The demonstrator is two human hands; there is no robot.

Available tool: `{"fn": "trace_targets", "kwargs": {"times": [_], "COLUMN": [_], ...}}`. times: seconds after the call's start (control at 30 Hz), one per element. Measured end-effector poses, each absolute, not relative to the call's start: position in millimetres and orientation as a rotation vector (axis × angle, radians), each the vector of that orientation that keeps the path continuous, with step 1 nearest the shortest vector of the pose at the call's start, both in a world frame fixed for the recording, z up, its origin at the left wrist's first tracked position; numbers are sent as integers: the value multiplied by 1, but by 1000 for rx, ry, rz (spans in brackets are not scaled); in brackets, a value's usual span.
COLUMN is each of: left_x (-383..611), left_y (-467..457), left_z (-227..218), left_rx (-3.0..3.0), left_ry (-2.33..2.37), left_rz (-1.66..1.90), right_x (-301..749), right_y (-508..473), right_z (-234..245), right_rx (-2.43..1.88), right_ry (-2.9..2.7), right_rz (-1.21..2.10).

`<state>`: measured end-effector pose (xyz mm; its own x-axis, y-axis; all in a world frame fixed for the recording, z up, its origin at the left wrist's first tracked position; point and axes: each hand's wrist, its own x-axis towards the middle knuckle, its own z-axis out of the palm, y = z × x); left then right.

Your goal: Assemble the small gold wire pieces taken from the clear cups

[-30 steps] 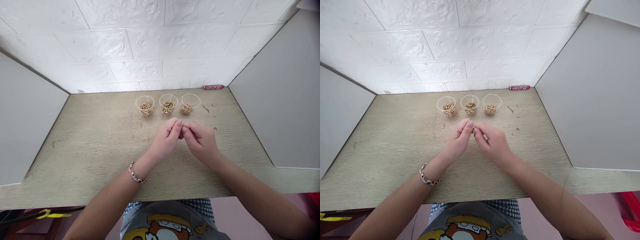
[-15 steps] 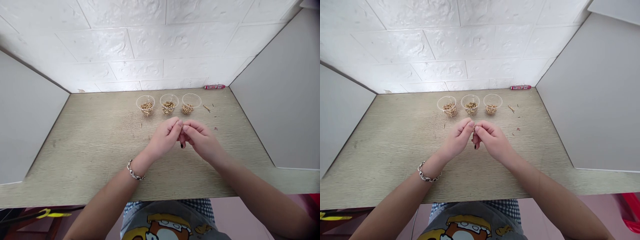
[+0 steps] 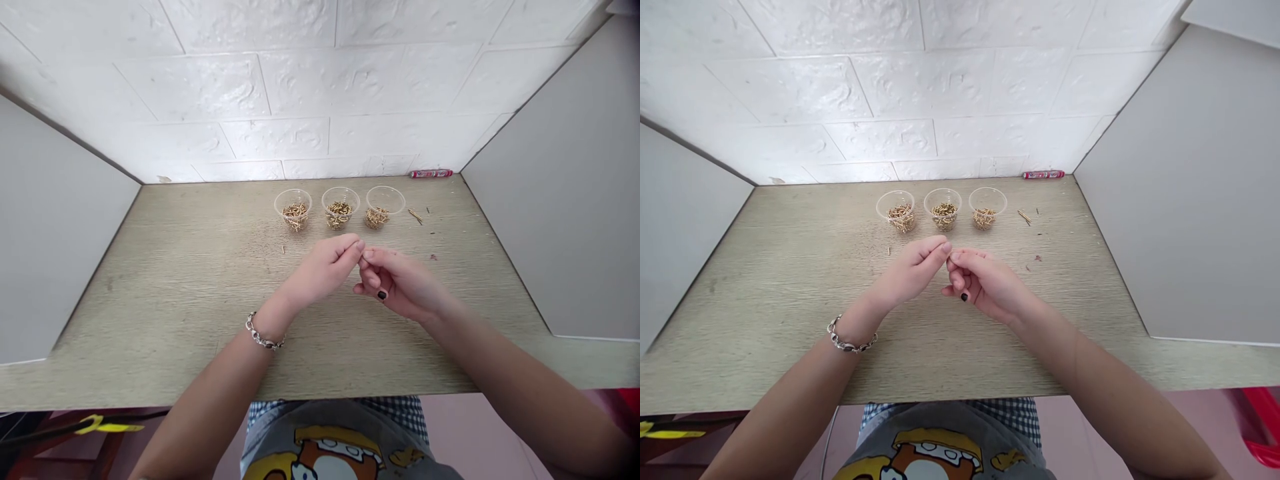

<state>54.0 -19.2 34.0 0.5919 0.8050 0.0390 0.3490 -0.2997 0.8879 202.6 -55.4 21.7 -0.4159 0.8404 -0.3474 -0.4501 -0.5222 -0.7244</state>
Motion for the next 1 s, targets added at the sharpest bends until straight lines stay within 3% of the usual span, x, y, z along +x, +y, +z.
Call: {"fn": "trace_targets", "kwargs": {"times": [1.0], "left_x": [43], "left_y": [-11], "left_z": [38], "left_rx": [1710], "left_ry": [794], "left_rz": [475], "right_x": [198], "right_y": [-59], "right_z": [16], "right_rx": [-900], "right_ry": [-581], "right_rz": [2171]}}
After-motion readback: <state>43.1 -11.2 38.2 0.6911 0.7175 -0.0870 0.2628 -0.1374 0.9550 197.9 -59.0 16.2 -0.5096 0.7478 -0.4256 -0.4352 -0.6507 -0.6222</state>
